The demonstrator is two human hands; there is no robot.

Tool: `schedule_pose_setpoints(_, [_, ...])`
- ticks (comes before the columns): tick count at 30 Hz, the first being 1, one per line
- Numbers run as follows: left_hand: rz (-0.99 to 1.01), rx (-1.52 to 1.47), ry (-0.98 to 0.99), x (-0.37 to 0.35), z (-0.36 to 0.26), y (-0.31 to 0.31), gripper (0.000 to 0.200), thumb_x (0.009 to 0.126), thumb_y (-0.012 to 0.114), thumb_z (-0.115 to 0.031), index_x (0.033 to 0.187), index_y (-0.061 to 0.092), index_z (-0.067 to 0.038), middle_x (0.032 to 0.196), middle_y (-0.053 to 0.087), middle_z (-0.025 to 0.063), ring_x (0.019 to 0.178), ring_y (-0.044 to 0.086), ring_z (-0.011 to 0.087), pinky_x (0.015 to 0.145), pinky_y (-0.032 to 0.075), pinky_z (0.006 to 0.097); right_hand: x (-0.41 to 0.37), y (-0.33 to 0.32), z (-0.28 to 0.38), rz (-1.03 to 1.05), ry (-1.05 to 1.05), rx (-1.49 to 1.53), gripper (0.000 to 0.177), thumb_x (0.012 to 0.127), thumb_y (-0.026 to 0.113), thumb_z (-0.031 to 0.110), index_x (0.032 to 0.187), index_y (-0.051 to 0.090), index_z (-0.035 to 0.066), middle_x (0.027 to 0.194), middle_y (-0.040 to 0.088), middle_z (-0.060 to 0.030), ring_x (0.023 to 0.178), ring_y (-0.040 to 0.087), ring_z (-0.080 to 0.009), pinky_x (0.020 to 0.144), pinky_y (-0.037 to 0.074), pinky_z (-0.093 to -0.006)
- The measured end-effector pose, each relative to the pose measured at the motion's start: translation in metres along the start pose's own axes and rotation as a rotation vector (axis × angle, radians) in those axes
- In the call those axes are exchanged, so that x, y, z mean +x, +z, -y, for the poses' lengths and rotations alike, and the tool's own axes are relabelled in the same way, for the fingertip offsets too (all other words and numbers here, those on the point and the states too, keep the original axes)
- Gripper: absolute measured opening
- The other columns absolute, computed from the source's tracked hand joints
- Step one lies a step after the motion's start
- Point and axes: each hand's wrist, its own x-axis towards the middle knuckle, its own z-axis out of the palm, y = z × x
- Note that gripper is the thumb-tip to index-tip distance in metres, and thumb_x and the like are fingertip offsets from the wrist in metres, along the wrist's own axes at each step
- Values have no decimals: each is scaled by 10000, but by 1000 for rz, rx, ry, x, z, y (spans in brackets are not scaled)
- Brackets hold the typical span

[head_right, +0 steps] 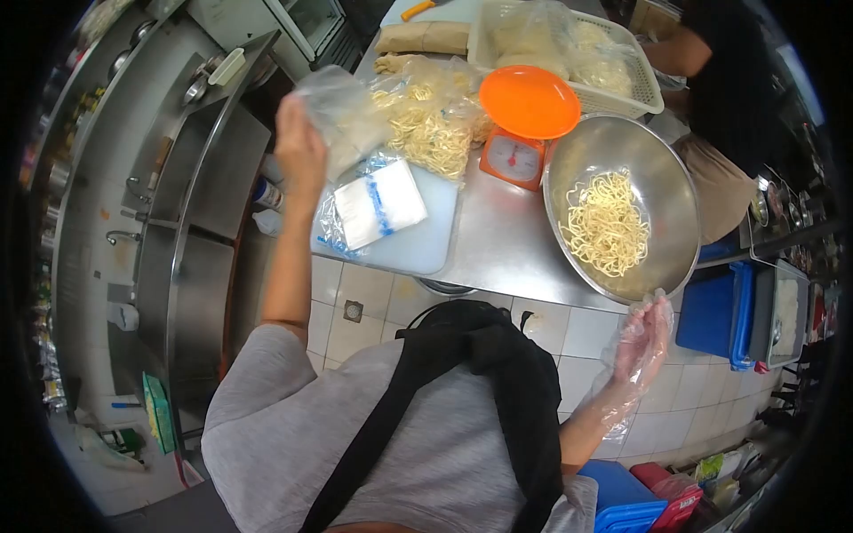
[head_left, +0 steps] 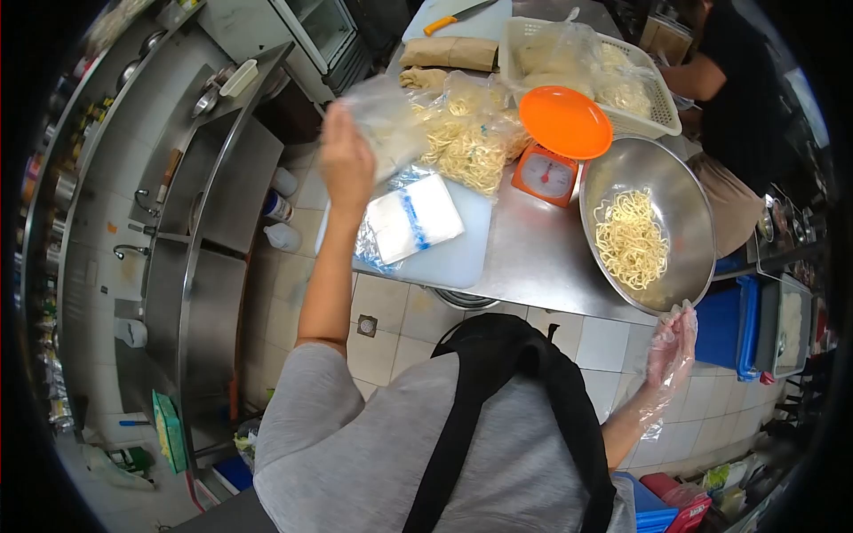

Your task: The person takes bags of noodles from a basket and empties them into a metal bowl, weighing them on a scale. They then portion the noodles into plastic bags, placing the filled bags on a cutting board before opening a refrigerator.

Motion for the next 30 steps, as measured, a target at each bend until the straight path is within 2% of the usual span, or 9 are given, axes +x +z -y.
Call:
schedule_pose_setpoints(2, [-132,9,66,19,-3,-14,329,695,457,120,959,605,-7,938,595,180,872,558,317,725,453,380,-2,9,-8,22,2,-189,267,853,550,150,1069,510,-2,884,544,-64,753,520,-123,643,452,-217])
schedule_pose_setpoints(5, [390,-420,41,-5,-58,-16,211,680,504,110,778,633,-25,726,592,127,744,580,287,671,454,341,-20,49,-25,271,129,-616,284,824,589,264,1003,572,45,885,579,-59,766,543,-125,681,446,-272])
schedule_pose_setpoints(8, [843,-897,-357,-77,-104,15,154,631,704,28,736,607,-30,703,581,36,670,543,118,629,446,258,-18,81,-56,714,330,-915,381,812,594,331,988,598,-7,903,590,-79,794,541,-140,724,431,-270])
schedule_pose_setpoints(14, [901,-1110,-489,-108,-157,2,190,683,716,-44,853,639,-10,832,588,55,724,546,114,648,446,230,7,81,-119,598,431,-494,326,743,672,266,868,606,-28,732,576,-58,632,512,-135,585,428,-257])
schedule_pose_setpoints(17, [681,-1141,-735,-108,-145,7,149,699,668,-4,846,653,-28,818,573,64,717,545,128,647,434,240,16,69,-126,526,60,-707,114,753,619,127,729,565,30,604,518,24,547,479,-88,483,377,-224])
schedule_pose_setpoints(20, [597,-704,-373,-102,-150,-2,177,674,604,57,813,658,-38,777,547,79,709,537,174,641,429,274,-2,82,-114,503,-546,-1194,117,640,561,36,604,449,27,505,439,-92,450,437,-171,454,351,-295])
schedule_pose_setpoints(26, [438,-388,-150,-93,-146,-2,262,618,504,83,803,648,-33,839,571,114,768,538,256,642,436,324,35,84,-48,958,-236,-1152,144,747,583,187,784,561,51,628,569,-103,599,571,-210,571,449,-328])
schedule_pose_setpoints(28, [472,-478,-107,-84,-141,-6,252,633,485,45,800,656,-36,831,616,131,741,568,276,625,441,309,88,91,-12,817,-294,-1107,267,819,551,309,862,589,49,726,585,-57,699,568,-129,635,453,-278])
schedule_pose_setpoints(30, [739,-681,-155,-84,-150,-2,205,675,493,-6,803,652,-18,773,617,128,695,574,258,612,446,306,168,82,-11,606,-324,-1499,465,831,492,479,974,600,50,862,621,-125,823,592,-241,749,448,-352])
